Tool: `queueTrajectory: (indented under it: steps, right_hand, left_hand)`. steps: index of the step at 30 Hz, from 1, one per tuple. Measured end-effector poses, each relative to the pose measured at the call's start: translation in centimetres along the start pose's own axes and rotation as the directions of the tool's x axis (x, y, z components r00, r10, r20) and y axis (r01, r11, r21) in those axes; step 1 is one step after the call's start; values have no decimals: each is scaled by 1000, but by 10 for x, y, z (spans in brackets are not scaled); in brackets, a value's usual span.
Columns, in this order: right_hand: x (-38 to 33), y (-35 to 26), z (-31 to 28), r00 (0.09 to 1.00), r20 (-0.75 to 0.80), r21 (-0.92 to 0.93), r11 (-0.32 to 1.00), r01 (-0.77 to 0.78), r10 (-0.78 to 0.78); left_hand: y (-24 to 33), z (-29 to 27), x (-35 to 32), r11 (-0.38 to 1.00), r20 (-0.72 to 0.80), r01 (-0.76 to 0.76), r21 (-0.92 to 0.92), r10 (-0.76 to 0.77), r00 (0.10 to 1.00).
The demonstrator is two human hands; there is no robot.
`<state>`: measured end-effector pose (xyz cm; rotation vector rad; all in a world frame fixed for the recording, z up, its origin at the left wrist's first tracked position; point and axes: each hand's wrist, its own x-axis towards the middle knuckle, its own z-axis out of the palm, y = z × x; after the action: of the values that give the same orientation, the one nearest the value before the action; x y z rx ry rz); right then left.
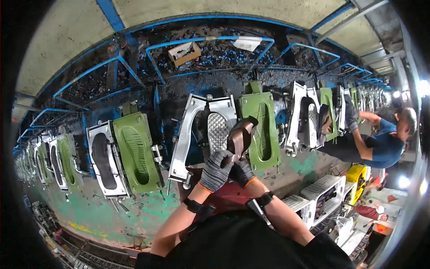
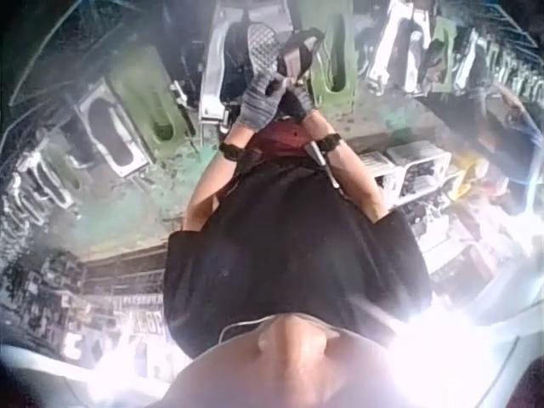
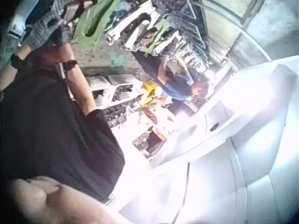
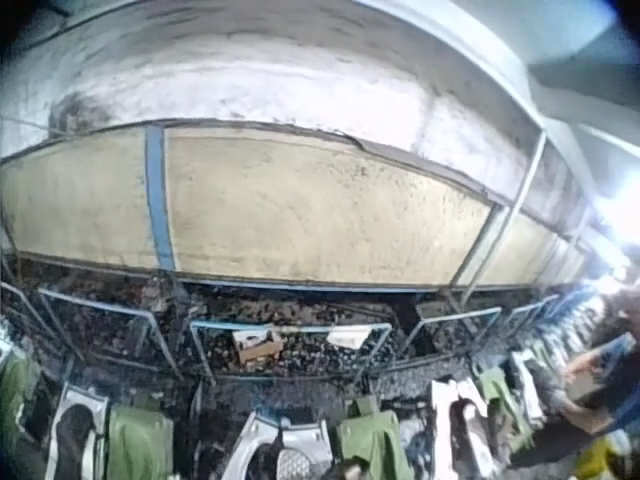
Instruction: Operating a footwear molding and pressing machine by placing shoe components into molds.
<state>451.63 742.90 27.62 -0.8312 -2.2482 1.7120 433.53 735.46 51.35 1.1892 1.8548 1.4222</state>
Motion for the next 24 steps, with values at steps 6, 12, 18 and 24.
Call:
queueTrajectory:
  steps: [6,12,18,24]
  right_hand:
    - [15,-152,-91,850,-332,305,899,-313,408]
    - [76,-222,-104,892,-449,-277,942,-191,49]
    - [142,-183,-122,959,-224,-715,698,-43,-171]
    - [116,-163,-23,788,552,-829,-76,554,-271]
  left_hand:
    - [-23,15,13,907,55,-132,399,120,991]
    - [-142,52,89,973,-300,143,-179,-193,934]
    - [-204,40,35,879,4,476,-2,-476,879]
    - [-95,1,-55,884,-34,453,116,-452,891]
